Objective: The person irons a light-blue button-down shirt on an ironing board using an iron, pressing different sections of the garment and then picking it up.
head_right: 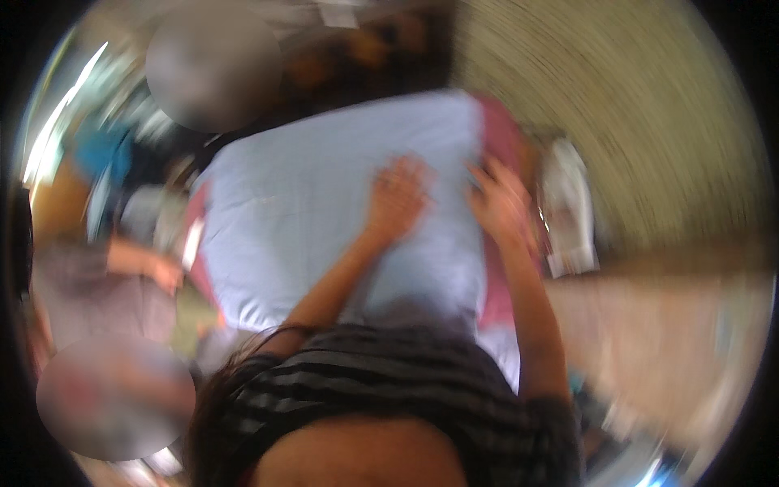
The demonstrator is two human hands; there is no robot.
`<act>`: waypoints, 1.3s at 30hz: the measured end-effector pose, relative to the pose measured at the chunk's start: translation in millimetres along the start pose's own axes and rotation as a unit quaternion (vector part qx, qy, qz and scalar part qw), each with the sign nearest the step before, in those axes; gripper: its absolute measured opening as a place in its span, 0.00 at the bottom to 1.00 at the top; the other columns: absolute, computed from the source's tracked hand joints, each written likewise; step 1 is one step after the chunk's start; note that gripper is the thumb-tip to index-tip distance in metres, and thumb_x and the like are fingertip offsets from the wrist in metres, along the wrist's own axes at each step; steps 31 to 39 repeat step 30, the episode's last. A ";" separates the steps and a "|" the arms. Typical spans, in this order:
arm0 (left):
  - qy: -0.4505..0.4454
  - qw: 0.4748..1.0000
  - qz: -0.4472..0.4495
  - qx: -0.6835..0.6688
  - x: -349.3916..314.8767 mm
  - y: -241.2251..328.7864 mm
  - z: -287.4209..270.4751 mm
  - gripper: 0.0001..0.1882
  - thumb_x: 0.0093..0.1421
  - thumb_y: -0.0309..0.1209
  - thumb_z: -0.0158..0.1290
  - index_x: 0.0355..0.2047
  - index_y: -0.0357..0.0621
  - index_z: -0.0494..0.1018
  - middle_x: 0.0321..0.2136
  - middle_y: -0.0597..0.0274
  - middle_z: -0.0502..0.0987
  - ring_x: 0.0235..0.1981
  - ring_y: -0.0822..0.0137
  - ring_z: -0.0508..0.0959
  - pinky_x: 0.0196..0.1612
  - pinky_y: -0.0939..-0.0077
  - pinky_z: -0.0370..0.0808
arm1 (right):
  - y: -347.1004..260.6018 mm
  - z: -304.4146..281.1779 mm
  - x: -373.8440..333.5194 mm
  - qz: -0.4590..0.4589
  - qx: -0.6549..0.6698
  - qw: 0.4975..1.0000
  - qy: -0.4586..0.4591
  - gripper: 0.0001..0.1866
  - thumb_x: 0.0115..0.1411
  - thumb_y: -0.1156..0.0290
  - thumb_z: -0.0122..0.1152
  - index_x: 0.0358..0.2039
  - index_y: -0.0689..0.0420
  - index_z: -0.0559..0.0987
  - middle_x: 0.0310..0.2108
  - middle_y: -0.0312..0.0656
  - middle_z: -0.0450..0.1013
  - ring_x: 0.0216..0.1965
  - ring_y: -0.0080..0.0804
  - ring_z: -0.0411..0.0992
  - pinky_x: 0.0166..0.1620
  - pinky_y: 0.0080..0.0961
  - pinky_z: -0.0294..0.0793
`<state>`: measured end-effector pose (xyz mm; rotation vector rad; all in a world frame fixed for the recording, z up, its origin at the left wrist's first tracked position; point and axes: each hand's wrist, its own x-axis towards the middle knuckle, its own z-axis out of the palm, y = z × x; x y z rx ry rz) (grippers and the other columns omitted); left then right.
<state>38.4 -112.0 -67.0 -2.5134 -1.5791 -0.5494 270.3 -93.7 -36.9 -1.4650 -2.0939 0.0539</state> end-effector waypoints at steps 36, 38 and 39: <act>-0.086 0.987 0.016 0.138 17.9 -31.4 24.7 0.37 0.67 0.65 0.29 0.72 0.66 0.48 0.71 0.58 0.53 0.70 0.46 0.53 0.61 0.35 0.56 | -209.4 -11.3 -341.2 0.424 0.414 0.797 0.114 0.16 0.58 0.64 0.59 0.44 0.60 0.80 0.33 0.48 0.79 0.36 0.41 0.78 0.42 0.35 0.76; -0.086 0.987 0.016 0.138 17.9 -31.4 24.7 0.37 0.67 0.65 0.29 0.72 0.66 0.48 0.71 0.58 0.53 0.70 0.46 0.53 0.61 0.35 0.56 | -209.4 -11.3 -341.2 0.424 0.414 0.797 0.114 0.16 0.58 0.64 0.59 0.44 0.60 0.80 0.33 0.48 0.79 0.36 0.41 0.78 0.42 0.35 0.76; -0.086 0.987 0.016 0.138 17.9 -31.4 24.7 0.37 0.67 0.65 0.29 0.72 0.66 0.48 0.71 0.58 0.53 0.70 0.46 0.53 0.61 0.35 0.56 | -209.4 -11.3 -341.2 0.424 0.414 0.797 0.114 0.16 0.58 0.64 0.59 0.44 0.60 0.80 0.33 0.48 0.79 0.36 0.41 0.78 0.42 0.35 0.76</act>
